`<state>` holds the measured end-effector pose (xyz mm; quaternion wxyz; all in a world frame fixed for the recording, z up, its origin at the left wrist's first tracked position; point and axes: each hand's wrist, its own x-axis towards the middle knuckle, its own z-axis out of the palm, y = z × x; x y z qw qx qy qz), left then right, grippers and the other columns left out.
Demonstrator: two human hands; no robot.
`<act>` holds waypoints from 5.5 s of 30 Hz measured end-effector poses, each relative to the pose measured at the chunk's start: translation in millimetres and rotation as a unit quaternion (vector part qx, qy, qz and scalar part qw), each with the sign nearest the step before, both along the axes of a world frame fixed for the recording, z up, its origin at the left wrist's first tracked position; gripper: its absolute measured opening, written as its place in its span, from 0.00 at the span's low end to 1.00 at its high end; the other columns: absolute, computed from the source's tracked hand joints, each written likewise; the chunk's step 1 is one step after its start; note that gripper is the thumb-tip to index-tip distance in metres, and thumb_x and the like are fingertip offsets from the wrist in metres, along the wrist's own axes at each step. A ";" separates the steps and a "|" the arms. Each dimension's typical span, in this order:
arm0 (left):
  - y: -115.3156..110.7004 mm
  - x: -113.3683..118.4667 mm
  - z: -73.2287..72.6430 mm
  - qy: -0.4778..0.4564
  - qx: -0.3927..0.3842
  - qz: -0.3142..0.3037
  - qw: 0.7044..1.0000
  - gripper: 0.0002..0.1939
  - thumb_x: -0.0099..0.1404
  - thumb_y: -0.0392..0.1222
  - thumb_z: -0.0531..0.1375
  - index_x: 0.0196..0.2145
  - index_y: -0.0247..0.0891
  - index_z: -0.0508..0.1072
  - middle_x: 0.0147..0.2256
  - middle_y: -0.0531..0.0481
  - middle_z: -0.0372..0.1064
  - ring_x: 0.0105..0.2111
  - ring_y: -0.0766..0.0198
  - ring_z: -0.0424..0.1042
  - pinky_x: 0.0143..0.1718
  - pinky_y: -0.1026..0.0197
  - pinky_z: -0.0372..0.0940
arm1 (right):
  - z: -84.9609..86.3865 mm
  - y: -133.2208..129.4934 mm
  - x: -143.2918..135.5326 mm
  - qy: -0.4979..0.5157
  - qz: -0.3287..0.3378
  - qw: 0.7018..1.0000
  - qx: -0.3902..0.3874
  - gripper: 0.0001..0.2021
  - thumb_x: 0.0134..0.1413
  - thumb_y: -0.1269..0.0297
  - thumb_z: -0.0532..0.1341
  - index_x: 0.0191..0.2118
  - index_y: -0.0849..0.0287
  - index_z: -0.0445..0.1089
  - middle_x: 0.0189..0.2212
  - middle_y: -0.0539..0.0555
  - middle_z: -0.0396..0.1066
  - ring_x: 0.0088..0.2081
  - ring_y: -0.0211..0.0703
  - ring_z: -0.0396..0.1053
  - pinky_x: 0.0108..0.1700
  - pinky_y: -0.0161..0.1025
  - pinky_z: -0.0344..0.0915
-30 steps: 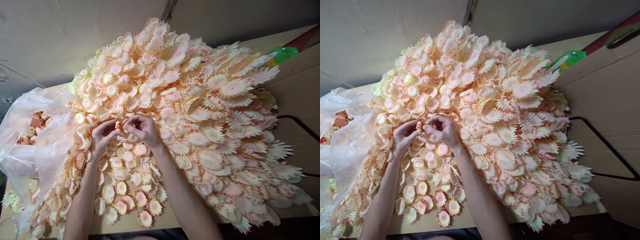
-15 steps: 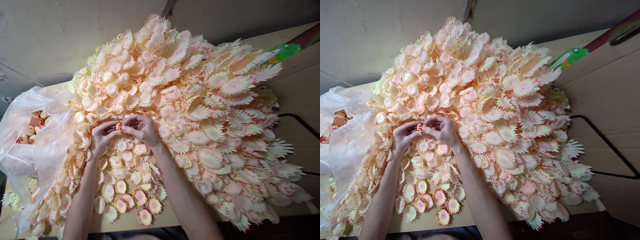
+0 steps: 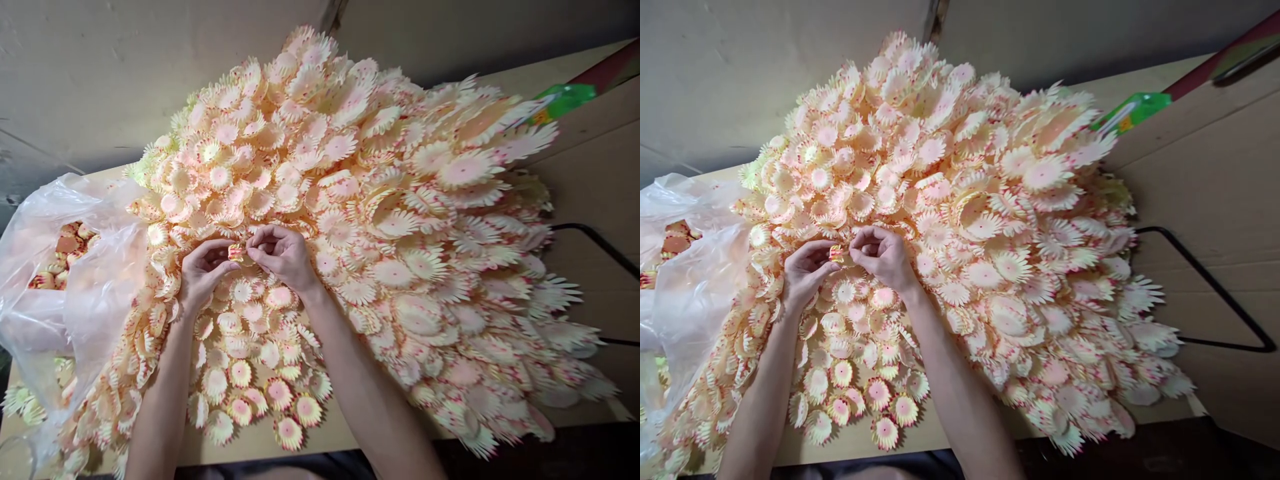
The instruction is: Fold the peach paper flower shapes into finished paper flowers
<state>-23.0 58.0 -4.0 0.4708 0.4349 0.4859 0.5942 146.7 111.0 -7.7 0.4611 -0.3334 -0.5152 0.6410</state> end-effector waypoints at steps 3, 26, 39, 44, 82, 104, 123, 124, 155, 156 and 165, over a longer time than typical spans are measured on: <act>-2.5 -3.8 0.5 0.012 -0.006 0.010 1.000 0.20 0.50 0.44 0.74 0.40 0.36 0.80 0.36 0.47 0.79 0.32 0.66 0.76 0.34 0.66 0.71 | -0.3 1.0 0.0 0.016 0.005 1.000 -0.007 0.10 0.46 0.62 0.70 0.30 0.58 0.70 0.25 0.47 0.70 0.18 0.28 0.56 0.18 0.30 0.52; -1.0 0.9 1.6 0.095 0.066 -0.027 0.993 0.17 0.51 0.42 0.74 0.40 0.38 0.83 0.39 0.44 0.79 0.36 0.62 0.75 0.38 0.63 0.69 | 1.5 -0.7 -4.4 -0.034 0.002 0.999 0.042 0.10 0.42 0.68 0.68 0.31 0.58 0.67 0.26 0.47 0.68 0.26 0.34 0.66 0.29 0.32 0.67; 0.8 5.5 2.7 0.148 0.125 -0.053 0.980 0.14 0.56 0.43 0.71 0.41 0.39 0.83 0.39 0.44 0.78 0.39 0.61 0.76 0.40 0.62 0.69 | 3.9 -8.1 -14.5 -0.085 -0.123 0.985 0.090 0.05 0.39 0.71 0.64 0.25 0.57 0.67 0.20 0.45 0.67 0.19 0.32 0.63 0.21 0.31 0.62; 0.0 9.5 3.7 0.164 0.152 -0.027 0.974 0.12 0.57 0.41 0.71 0.41 0.39 0.82 0.37 0.44 0.77 0.37 0.63 0.75 0.36 0.65 0.69 | 0.8 -9.7 -15.4 -0.147 -0.146 0.969 0.132 0.03 0.42 0.70 0.65 0.26 0.57 0.70 0.21 0.47 0.71 0.20 0.33 0.64 0.21 0.31 0.60; 1.9 3.2 -1.0 0.165 0.091 0.005 0.982 0.22 0.50 0.44 0.74 0.44 0.37 0.82 0.32 0.47 0.76 0.30 0.66 0.72 0.33 0.65 0.67 | 6.8 -3.8 3.5 -0.003 -0.003 1.000 0.020 0.10 0.42 0.61 0.73 0.30 0.58 0.75 0.29 0.51 0.78 0.30 0.40 0.77 0.32 0.35 0.73; 1.4 5.0 -3.8 0.082 0.059 -0.007 0.995 0.23 0.48 0.42 0.75 0.43 0.37 0.82 0.31 0.49 0.75 0.28 0.68 0.72 0.31 0.67 0.70 | 4.6 -1.2 1.5 -0.016 -0.024 0.999 0.020 0.13 0.41 0.58 0.74 0.29 0.58 0.74 0.28 0.51 0.77 0.29 0.39 0.76 0.33 0.36 0.74; -0.1 6.1 -3.9 0.032 0.036 -0.001 0.999 0.22 0.50 0.41 0.74 0.44 0.37 0.81 0.37 0.46 0.77 0.31 0.67 0.75 0.33 0.67 0.71 | 12.8 -2.9 2.6 0.009 0.029 0.999 -0.021 0.11 0.42 0.60 0.74 0.31 0.58 0.75 0.27 0.50 0.77 0.18 0.32 0.64 0.17 0.31 0.59; 0.1 6.2 -4.3 0.026 0.038 -0.004 0.999 0.22 0.50 0.41 0.74 0.44 0.37 0.82 0.37 0.46 0.77 0.31 0.67 0.75 0.34 0.68 0.71 | 13.0 -3.2 2.3 0.009 0.028 0.999 -0.023 0.11 0.41 0.60 0.74 0.30 0.58 0.75 0.27 0.50 0.77 0.18 0.31 0.63 0.17 0.31 0.58; 0.4 6.3 -3.7 0.025 0.046 -0.014 0.999 0.20 0.50 0.40 0.74 0.42 0.37 0.82 0.35 0.47 0.78 0.31 0.66 0.76 0.33 0.67 0.72 | 10.2 -1.3 3.3 0.051 0.023 0.998 -0.019 0.10 0.45 0.64 0.72 0.31 0.59 0.72 0.25 0.48 0.74 0.17 0.28 0.61 0.18 0.29 0.57; 0.6 6.3 -3.6 0.026 0.046 -0.015 0.998 0.20 0.50 0.40 0.74 0.43 0.37 0.82 0.35 0.47 0.78 0.30 0.67 0.75 0.33 0.67 0.72 | 11.9 -1.5 3.8 0.048 0.030 0.998 -0.016 0.10 0.45 0.63 0.72 0.31 0.60 0.72 0.24 0.48 0.73 0.16 0.28 0.60 0.17 0.30 0.57; -0.3 4.7 -4.8 0.050 0.050 -0.017 0.997 0.21 0.51 0.41 0.74 0.44 0.37 0.81 0.36 0.45 0.78 0.31 0.66 0.75 0.31 0.67 0.70 | 12.7 -1.8 4.4 0.035 0.047 0.998 -0.025 0.12 0.44 0.60 0.73 0.31 0.59 0.73 0.24 0.47 0.73 0.16 0.29 0.60 0.17 0.31 0.58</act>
